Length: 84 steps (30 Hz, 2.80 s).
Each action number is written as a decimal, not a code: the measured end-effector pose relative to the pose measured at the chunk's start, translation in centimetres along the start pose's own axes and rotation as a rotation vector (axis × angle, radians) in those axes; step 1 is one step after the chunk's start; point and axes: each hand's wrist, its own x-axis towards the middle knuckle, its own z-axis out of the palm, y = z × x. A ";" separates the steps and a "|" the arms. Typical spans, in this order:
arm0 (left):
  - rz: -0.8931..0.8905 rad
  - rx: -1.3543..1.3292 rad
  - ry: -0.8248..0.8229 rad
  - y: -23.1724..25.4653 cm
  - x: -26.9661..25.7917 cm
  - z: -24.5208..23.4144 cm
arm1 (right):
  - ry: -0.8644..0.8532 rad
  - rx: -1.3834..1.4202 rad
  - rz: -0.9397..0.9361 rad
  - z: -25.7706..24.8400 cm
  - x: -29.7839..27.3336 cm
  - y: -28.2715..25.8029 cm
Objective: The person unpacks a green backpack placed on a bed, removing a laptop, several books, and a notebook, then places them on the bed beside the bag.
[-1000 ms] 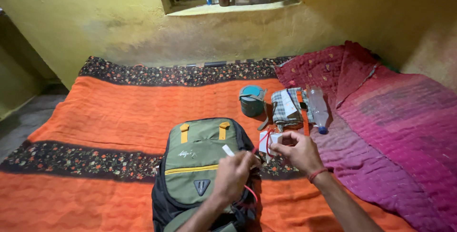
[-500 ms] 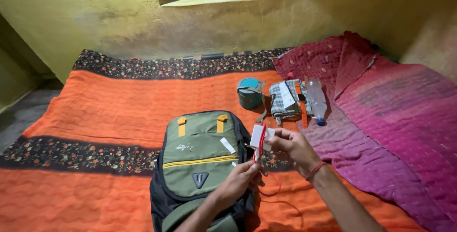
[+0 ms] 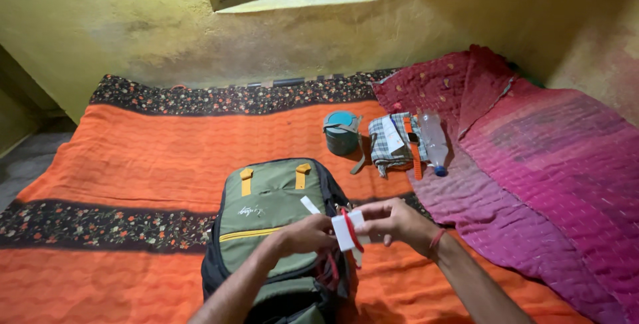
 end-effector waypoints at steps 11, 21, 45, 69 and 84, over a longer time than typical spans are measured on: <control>-0.057 0.392 0.221 5.3 -1.3 -2.6 | 0.016 -0.267 0.024 0.3 1.0 1.1; 0.213 0.477 0.566 6.3 -0.3 -1.0 | 0.208 -0.381 -0.051 0.4 0.7 0.5; 0.262 0.215 0.914 8.2 -2.0 2.1 | 0.635 -0.560 -0.228 1.7 0.2 0.7; 0.070 -0.166 0.613 -2.2 0.3 8.2 | 0.259 0.480 -0.123 -1.5 1.2 2.2; 0.273 0.415 0.727 7.1 -0.4 0.1 | 0.424 -0.366 0.056 1.3 1.1 0.6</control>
